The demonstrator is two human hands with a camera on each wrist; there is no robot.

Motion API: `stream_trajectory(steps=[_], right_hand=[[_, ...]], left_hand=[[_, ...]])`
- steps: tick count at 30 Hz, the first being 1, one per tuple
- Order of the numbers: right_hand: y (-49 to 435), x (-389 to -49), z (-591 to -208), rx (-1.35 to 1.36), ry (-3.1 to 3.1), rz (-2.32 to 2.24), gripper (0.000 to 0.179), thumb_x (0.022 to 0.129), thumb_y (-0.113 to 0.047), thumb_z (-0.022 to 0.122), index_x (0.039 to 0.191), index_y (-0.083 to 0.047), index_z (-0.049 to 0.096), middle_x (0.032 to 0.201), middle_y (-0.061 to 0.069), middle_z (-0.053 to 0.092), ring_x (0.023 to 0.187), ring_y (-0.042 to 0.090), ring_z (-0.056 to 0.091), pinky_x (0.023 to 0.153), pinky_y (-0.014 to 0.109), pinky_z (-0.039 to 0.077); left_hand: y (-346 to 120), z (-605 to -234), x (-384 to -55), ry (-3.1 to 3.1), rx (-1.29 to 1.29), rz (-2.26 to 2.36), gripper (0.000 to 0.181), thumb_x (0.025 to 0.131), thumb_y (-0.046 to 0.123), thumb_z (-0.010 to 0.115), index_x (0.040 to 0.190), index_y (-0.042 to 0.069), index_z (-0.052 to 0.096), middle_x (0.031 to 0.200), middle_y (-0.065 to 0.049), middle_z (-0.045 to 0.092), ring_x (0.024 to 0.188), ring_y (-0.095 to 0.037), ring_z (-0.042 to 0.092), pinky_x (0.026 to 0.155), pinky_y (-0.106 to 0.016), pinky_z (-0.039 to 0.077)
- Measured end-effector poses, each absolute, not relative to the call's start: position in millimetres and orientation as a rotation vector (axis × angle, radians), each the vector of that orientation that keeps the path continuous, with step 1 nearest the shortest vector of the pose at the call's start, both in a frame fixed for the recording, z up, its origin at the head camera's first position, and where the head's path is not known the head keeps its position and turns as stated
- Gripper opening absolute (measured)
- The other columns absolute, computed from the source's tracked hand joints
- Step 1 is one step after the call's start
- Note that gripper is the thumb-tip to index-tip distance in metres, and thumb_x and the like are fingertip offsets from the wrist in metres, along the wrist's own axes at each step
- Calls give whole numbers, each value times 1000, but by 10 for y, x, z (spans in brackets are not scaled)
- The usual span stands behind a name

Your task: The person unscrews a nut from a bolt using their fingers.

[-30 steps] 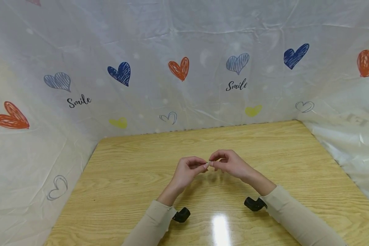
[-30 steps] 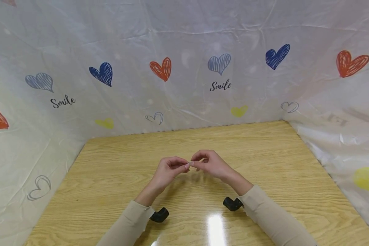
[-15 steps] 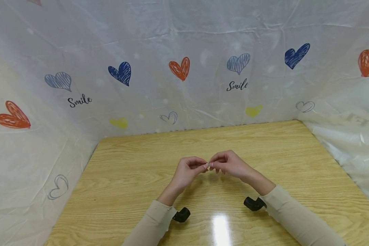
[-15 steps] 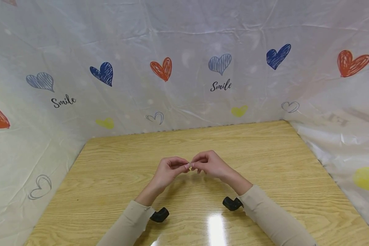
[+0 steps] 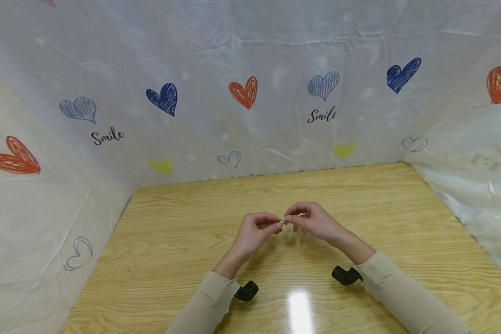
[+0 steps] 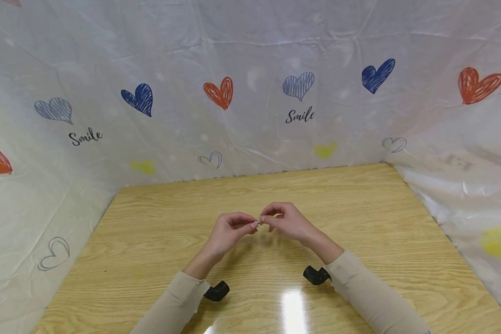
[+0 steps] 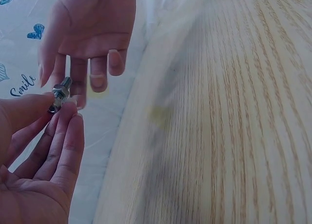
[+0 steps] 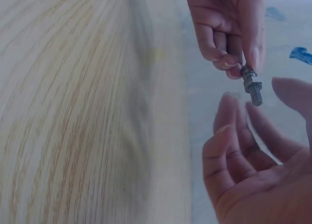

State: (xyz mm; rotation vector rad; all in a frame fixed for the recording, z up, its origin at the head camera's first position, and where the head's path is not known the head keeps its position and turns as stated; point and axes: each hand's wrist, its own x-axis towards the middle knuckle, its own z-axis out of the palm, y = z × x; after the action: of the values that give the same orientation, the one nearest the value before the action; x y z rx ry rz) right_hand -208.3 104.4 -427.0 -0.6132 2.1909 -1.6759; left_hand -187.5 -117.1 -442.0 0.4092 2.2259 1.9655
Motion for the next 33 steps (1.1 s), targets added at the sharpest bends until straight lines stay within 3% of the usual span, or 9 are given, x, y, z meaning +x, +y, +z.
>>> stream_trajectory(steps=[6, 10, 18, 22, 28, 33], right_hand=[[1018, -2099, -4316, -574, 2194, -1592, 36, 107, -33, 57, 108, -3, 76, 95, 17, 74, 81, 35, 66, 62, 31, 52], [1005, -2094, -4321, -578, 2179, -1604, 33, 107, -30, 58, 104, -3, 77, 91, 17, 74, 75, 26, 65, 60, 28, 50], [1021, -2081, -4289, -637, 2173, -1648, 22, 102, -19, 66, 114, -2, 72, 103, 21, 73, 86, 45, 64, 61, 35, 51], [1035, -2084, -4311, -676, 2177, -1664, 21, 100, -17, 69, 117, -4, 70, 106, 20, 70, 87, 48, 63, 61, 36, 51], [1047, -2079, -4316, -644, 2142, -1705, 36, 99, -18, 71, 128, 1, 62, 118, 15, 64, 95, 48, 66, 64, 37, 53], [1033, -2081, -4303, -612, 2175, -1642, 34, 103, -27, 65, 124, 0, 67, 109, 18, 68, 86, 42, 66, 63, 36, 53]], left_hand=[[-1164, -4410, -1872, 2255, 397, 1949, 15, 96, 8, 73, 108, -1, 76, 104, -14, 75, 92, -25, 75, 89, -53, 61], [-1163, -4414, -1874, 2246, 393, 1953, 15, 96, 9, 74, 108, 0, 76, 105, -15, 75, 92, -27, 75, 89, -55, 61], [-1164, -4411, -1869, 2246, 411, 1967, 16, 96, 10, 74, 107, -1, 76, 101, -14, 75, 93, -30, 74, 90, -53, 61], [-1165, -4404, -1867, 2255, 416, 1969, 16, 96, 8, 74, 108, -2, 76, 102, -15, 75, 91, -26, 75, 89, -54, 61], [-1172, -4404, -1871, 2251, 404, 1975, 15, 95, 7, 74, 108, -2, 76, 102, -15, 75, 92, -25, 75, 91, -54, 60], [-1176, -4401, -1862, 2225, 403, 1989, 15, 95, 7, 74, 108, 0, 76, 103, -14, 75, 92, -25, 75, 92, -56, 59]])
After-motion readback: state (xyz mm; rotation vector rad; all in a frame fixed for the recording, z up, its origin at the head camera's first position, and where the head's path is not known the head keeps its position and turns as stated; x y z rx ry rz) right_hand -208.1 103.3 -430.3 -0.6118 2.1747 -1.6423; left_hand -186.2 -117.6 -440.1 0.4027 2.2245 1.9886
